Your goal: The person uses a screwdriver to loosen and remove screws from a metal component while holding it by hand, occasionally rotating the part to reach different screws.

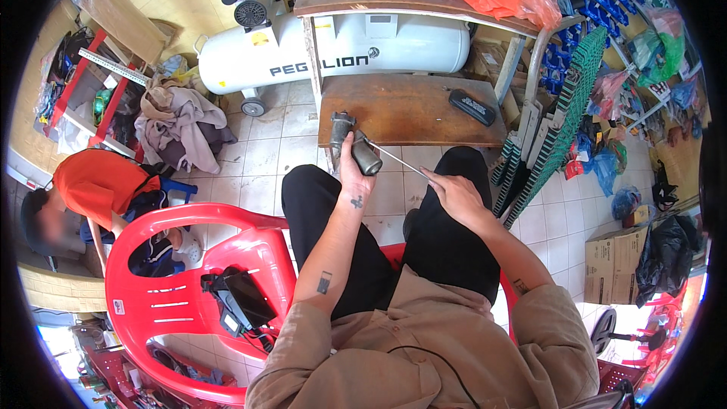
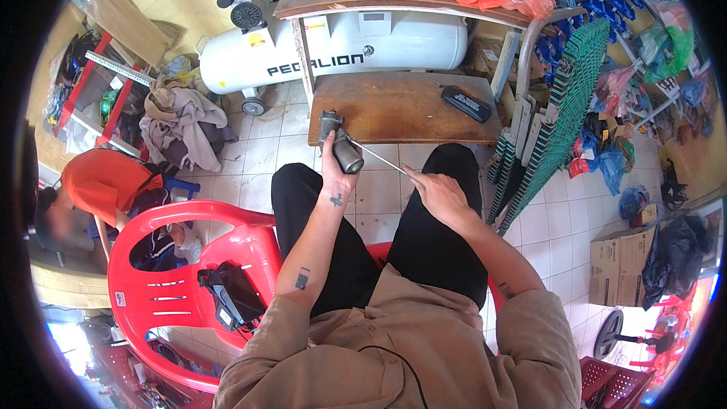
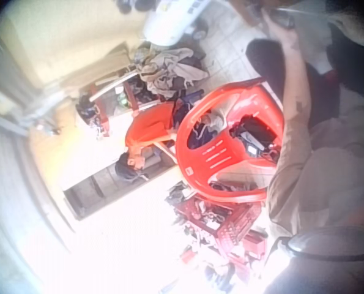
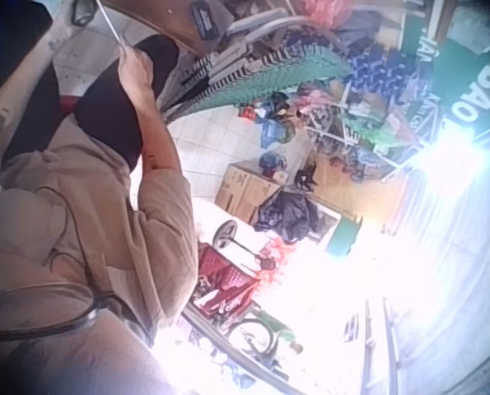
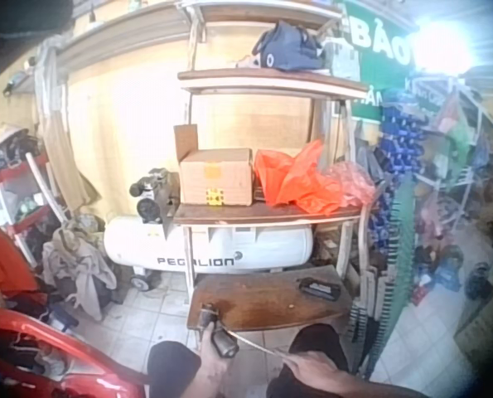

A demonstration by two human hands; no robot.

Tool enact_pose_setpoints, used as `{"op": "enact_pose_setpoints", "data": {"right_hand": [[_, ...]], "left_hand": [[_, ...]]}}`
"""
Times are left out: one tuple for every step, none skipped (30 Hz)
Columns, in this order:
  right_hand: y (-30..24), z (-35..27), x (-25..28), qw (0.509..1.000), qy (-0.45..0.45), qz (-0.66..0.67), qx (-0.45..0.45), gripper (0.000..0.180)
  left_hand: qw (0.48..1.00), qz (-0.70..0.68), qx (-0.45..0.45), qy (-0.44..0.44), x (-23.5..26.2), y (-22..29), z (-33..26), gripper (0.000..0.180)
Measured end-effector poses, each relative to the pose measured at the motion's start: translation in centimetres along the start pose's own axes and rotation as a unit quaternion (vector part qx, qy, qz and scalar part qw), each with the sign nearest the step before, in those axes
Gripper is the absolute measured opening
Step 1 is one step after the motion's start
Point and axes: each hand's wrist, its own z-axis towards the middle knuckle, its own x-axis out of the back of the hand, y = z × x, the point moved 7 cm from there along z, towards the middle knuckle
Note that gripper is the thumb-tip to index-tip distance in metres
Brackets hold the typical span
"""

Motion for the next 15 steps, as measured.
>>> {"op": "enact_pose_setpoints", "data": {"right_hand": [[0.0,0.0,0.0,1.000,0.002,-0.008,0.001,0.040],[0.0,0.0,0.0,1.000,0.003,-0.016,0.001,0.039],[-0.2,0.0,0.1,1.000,0.004,-0.024,0.002,0.038],[-0.5,0.0,0.3,0.999,0.009,-0.038,-0.004,0.037],[-0.9,-0.1,0.5,0.998,0.014,-0.053,-0.009,0.035],[-1.2,-0.1,0.8,0.997,0.019,-0.068,-0.015,0.034],[-1.3,-0.1,0.9,0.997,0.026,-0.065,-0.014,0.032],[-1.3,-0.1,1.0,0.997,0.034,-0.062,-0.012,0.031],[-1.4,-0.1,1.1,0.997,0.041,-0.060,-0.011,0.030],[-1.2,-0.2,1.0,0.997,0.046,-0.058,-0.010,0.030],[-0.7,-0.2,0.7,0.997,0.051,-0.055,-0.008,0.029],[-0.6,-0.2,0.6,0.997,0.056,-0.052,-0.006,0.029],[-0.5,-0.2,0.6,0.997,0.057,-0.058,-0.014,0.028],[-0.4,-0.2,0.6,0.996,0.058,-0.065,-0.021,0.026],[-0.4,-0.2,0.6,0.995,0.059,-0.071,-0.029,0.025]], "left_hand": [[1.000,0.004,-0.001,-0.003,-0.1,0.0,0.0,0.031],[1.000,0.014,-0.009,-0.001,-0.2,0.1,-0.1,0.032],[1.000,0.025,-0.017,0.001,-0.1,0.3,-0.2,0.032],[0.999,0.035,-0.025,0.003,-0.1,0.4,-0.2,0.032],[0.998,0.047,-0.035,0.003,-0.1,0.5,-0.3,0.033],[0.997,0.058,-0.045,0.003,0.0,0.6,-0.3,0.033],[0.996,0.069,-0.055,0.003,0.0,0.7,-0.3,0.034],[0.996,0.073,-0.059,-0.002,0.0,0.7,-0.3,0.034],[0.995,0.078,-0.064,-0.008,0.0,0.8,-0.3,0.034],[0.994,0.082,-0.068,-0.014,-0.1,0.8,-0.3,0.034],[0.994,0.083,-0.072,-0.014,0.0,0.8,-0.3,0.034],[0.993,0.086,-0.076,-0.014,0.0,0.8,-0.3,0.035],[0.993,0.088,-0.080,-0.014,-0.1,0.9,-0.4,0.035],[0.993,0.085,-0.078,-0.013,-0.1,0.9,-0.3,0.035],[0.994,0.082,-0.077,-0.012,0.0,1.0,-0.3,0.035]]}}
